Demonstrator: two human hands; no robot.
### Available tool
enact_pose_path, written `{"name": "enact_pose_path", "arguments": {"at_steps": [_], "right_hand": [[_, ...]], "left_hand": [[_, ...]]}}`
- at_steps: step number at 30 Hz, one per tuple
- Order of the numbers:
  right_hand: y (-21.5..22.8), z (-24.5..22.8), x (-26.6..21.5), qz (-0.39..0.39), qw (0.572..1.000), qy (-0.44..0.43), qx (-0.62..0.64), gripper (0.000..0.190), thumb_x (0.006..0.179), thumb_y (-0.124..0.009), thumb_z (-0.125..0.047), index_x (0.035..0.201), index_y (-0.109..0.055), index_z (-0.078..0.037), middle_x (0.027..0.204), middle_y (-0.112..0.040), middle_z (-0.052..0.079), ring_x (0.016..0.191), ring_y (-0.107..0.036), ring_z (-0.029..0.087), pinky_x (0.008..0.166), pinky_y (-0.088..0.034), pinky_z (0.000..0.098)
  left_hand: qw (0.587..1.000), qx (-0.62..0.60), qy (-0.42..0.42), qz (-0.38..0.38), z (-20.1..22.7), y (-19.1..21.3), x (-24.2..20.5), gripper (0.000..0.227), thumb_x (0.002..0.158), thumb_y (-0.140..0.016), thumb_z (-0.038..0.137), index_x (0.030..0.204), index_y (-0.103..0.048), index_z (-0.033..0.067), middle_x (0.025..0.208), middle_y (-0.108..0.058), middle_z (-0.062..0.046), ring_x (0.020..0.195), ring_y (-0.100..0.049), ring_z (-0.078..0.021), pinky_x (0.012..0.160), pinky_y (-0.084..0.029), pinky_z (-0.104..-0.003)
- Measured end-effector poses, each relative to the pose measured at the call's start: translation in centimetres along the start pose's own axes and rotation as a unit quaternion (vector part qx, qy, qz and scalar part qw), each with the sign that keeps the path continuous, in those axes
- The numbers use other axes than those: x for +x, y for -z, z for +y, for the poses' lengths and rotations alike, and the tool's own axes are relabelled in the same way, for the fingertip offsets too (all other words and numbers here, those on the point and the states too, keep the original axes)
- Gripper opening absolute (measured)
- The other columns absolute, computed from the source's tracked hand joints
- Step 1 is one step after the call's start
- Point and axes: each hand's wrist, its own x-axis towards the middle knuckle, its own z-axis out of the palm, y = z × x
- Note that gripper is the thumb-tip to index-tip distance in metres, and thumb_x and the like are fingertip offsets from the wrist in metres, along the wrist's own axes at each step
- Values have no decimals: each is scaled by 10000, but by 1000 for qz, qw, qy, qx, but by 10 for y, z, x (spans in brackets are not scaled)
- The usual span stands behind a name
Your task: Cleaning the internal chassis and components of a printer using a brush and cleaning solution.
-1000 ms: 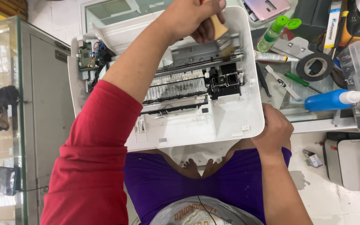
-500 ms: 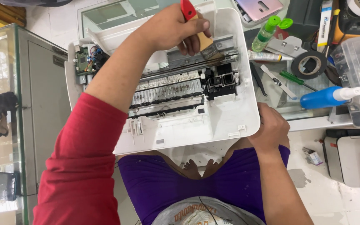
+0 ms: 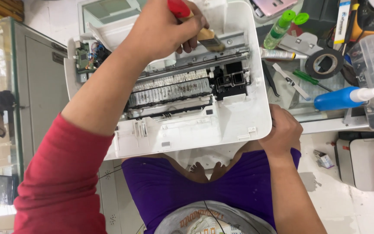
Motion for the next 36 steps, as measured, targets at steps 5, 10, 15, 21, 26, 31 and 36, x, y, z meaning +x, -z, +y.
{"name": "enact_pose_path", "arguments": {"at_steps": [5,10,15,21,26,31,36], "right_hand": [[2,-5,4,14,1000,-6,9,101,847,-624,-102,854,-717,-64,661,-583,35,566,-511,186,502,-286,321],[8,-3,6,-24,997,-59,46,94,944,-675,-174,898,-724,-107,581,-588,19,525,-576,178,489,-427,264],[9,1,6,-28,998,-34,51,95,936,-697,-208,947,-718,-116,575,-571,32,544,-599,201,486,-437,281],[14,-4,10,-41,996,-46,61,94,941,-696,-211,926,-719,-121,561,-561,26,531,-584,188,482,-429,263],[19,-10,16,-34,998,-36,49,98,934,-648,-172,958,-725,-116,569,-558,42,563,-608,206,512,-451,273],[23,-16,21,-33,998,-43,43,101,913,-618,-105,937,-716,-118,559,-554,36,572,-620,222,502,-464,295],[24,-14,21,-27,998,-43,45,137,913,-621,-84,971,-739,-123,559,-572,14,544,-599,171,502,-447,244]], "left_hand": [[908,230,-351,-4,9,-51,-61,123,1041,-631,48,1143,-691,13,917,-675,-57,545,-600,-85,420,-496,-231],[852,341,-395,46,5,-82,-68,242,1014,-686,188,1199,-688,32,778,-707,-87,714,-724,-222,604,-591,-317],[840,386,-382,8,8,-93,-54,279,1011,-656,139,1257,-661,7,861,-752,-121,793,-759,-248,667,-618,-325],[839,419,-346,16,1,-96,-45,277,996,-629,162,1249,-645,50,863,-739,-75,777,-747,-236,629,-600,-316],[810,487,-327,-18,-12,-105,-44,279,946,-623,124,1211,-657,46,824,-734,-61,722,-740,-225,585,-595,-308],[812,459,-358,-41,5,-107,-40,274,957,-645,102,1220,-667,27,890,-748,-107,789,-749,-257,634,-607,-322],[815,476,-326,-54,-5,-107,-40,280,921,-645,112,1190,-669,40,855,-745,-97,768,-744,-259,606,-604,-330]]}}
